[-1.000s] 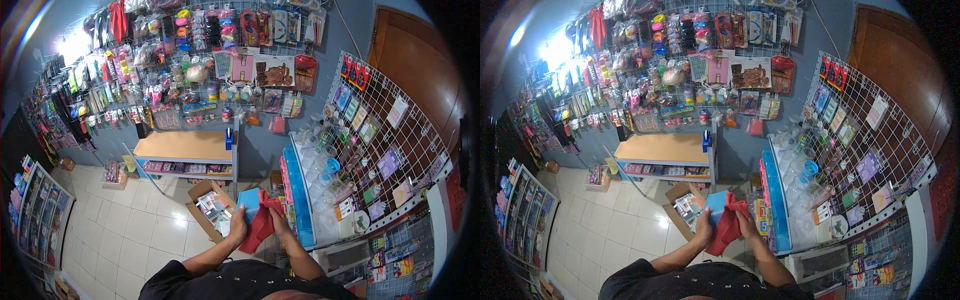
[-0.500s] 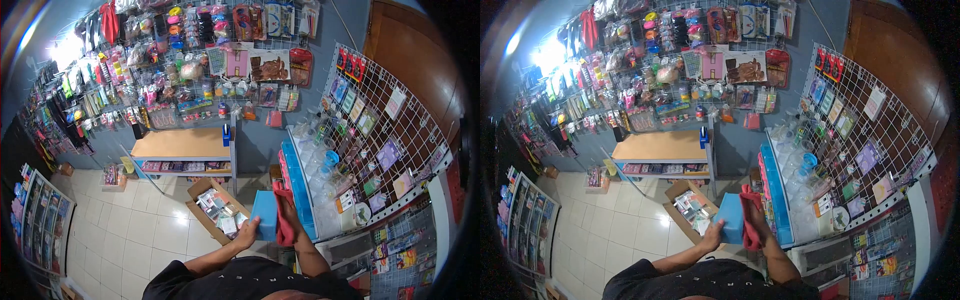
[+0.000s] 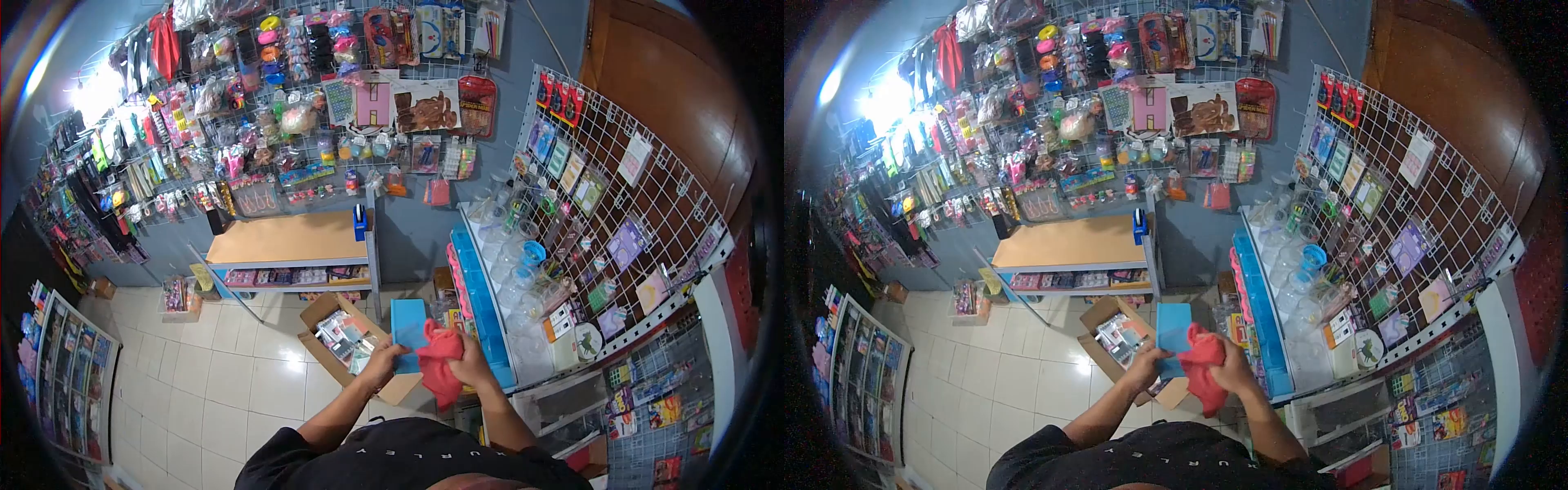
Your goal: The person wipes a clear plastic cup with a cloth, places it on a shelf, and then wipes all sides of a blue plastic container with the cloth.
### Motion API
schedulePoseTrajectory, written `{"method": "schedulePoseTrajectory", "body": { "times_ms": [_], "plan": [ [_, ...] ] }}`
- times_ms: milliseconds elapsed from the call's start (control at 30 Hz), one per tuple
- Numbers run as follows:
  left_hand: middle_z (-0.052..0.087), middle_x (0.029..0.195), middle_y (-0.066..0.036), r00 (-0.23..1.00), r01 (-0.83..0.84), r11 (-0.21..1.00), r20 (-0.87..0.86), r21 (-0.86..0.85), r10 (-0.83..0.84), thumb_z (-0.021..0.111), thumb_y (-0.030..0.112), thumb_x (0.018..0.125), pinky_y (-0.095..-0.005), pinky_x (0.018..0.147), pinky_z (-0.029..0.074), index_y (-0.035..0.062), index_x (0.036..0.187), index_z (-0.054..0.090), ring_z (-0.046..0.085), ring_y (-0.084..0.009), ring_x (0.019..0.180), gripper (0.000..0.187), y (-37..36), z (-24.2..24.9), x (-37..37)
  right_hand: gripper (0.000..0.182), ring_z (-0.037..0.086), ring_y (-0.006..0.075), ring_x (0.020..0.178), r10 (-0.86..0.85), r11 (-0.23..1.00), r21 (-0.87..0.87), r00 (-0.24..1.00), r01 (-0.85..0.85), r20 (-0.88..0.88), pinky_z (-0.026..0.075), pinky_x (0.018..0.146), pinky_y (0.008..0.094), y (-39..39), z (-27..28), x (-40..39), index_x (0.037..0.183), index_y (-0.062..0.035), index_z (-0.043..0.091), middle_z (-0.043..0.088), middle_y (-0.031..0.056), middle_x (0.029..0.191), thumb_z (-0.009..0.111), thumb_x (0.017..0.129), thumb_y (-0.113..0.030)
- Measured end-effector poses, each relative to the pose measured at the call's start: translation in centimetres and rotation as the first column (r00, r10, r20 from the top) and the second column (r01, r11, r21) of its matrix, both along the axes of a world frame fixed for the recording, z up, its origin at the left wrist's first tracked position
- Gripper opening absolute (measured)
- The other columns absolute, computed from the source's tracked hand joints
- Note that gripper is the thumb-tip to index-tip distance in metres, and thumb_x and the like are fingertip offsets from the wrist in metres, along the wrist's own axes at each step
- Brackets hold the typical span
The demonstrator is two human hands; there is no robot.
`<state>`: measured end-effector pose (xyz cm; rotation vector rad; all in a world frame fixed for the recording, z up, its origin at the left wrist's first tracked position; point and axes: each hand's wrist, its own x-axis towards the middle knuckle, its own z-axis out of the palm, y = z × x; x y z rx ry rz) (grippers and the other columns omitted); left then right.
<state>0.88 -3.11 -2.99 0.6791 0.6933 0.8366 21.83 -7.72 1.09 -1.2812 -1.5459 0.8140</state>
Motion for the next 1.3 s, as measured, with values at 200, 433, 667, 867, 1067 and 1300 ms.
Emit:
{"method": "schedulePoseTrajectory", "body": {
  "times_ms": [200,433,667,867,1067,1300],
  "plan": [
    [0.06,0.117,-0.011,0.998,-0.061,0.989,-0.02,0.134,0.064,0.055,-0.001,0.084,-0.0403,0.096,0.05,-0.0001,0.122,0.051,0.061,-0.0258,0.11,0.039,0.3,-0.9,0.6,0.04,0.059,0.021,0.111,-0.207,0.932,0.239,0.942,0.272,-0.264,0.044,0.1,0.035,2.3,4.3,4.0,0.127,-0.0006,0.056,0.064,0.0113,0.117,0.056,0.086,-0.002],
    [0.056,0.13,-0.009,0.95,0.057,0.99,0.312,-0.131,-0.013,0.051,0.045,0.099,-0.0445,0.095,0.051,0.0061,0.132,0.049,0.057,-0.0253,0.118,0.051,0.1,0.5,2.4,0.088,0.036,0.0362,0.136,0.054,0.919,0.386,0.996,-0.078,0.072,0.032,0.111,0.048,1.5,2.4,-0.2,0.144,-0.0091,0.043,0.032,0.0182,0.151,0.082,0.068,-0.029],
    [0.055,0.128,-0.018,0.944,-0.223,0.963,0.212,-0.149,0.252,0.036,0.059,0.1,-0.0441,0.099,0.05,-0.0006,0.133,0.042,0.061,-0.0308,0.112,0.068,1.9,1.4,1.2,0.097,0.014,0.056,0.142,0.182,0.961,0.062,0.782,-0.27,0.596,0.021,0.115,0.0603,-4.0,-1.6,-5.0,0.146,-0.0175,0.043,0.01,0.019,0.161,0.085,0.059,-0.026],
    [0.058,0.124,-0.016,0.984,-0.137,0.982,0.093,-0.131,0.15,0.037,0.05,0.103,-0.0427,0.099,0.05,0.0011,0.131,0.046,0.061,-0.0286,0.112,0.057,0.5,1.2,1.9,0.085,0.022,0.0414,0.145,0.132,0.964,0.153,0.888,-0.219,0.44,0.027,0.117,0.0469,-2.6,-1.1,-3.7,0.146,-0.0121,0.044,0.017,0.0196,0.16,0.076,0.068,-0.008],
    [0.055,0.135,-0.011,0.988,0.091,0.987,0.137,-0.135,-0.072,0.041,0.05,0.102,-0.0446,0.105,0.044,0.0077,0.138,0.047,0.056,-0.0251,0.12,0.056,-2.6,-0.7,4.1,0.064,0.047,0.0405,0.129,-0.056,0.991,0.135,0.901,-0.003,0.43,0.043,0.105,0.0402,0.3,1.7,-1.9,0.137,-0.0075,0.051,0.043,0.0223,0.146,0.072,0.077,-0.013],
    [0.052,0.138,-0.012,0.976,0.013,0.986,0.215,-0.164,0.023,0.032,0.064,0.098,-0.0407,0.109,0.04,0.0113,0.14,0.045,0.051,-0.0247,0.128,0.068,-0.6,-1.4,3.3,0.062,0.045,0.0403,0.131,-0.055,0.942,0.3,0.81,-0.153,0.584,0.04,0.108,0.0455,-0.6,1.0,-3.5,0.13,-0.0112,0.059,0.044,0.019,0.146,0.077,0.072,-0.019]
  ]
}}
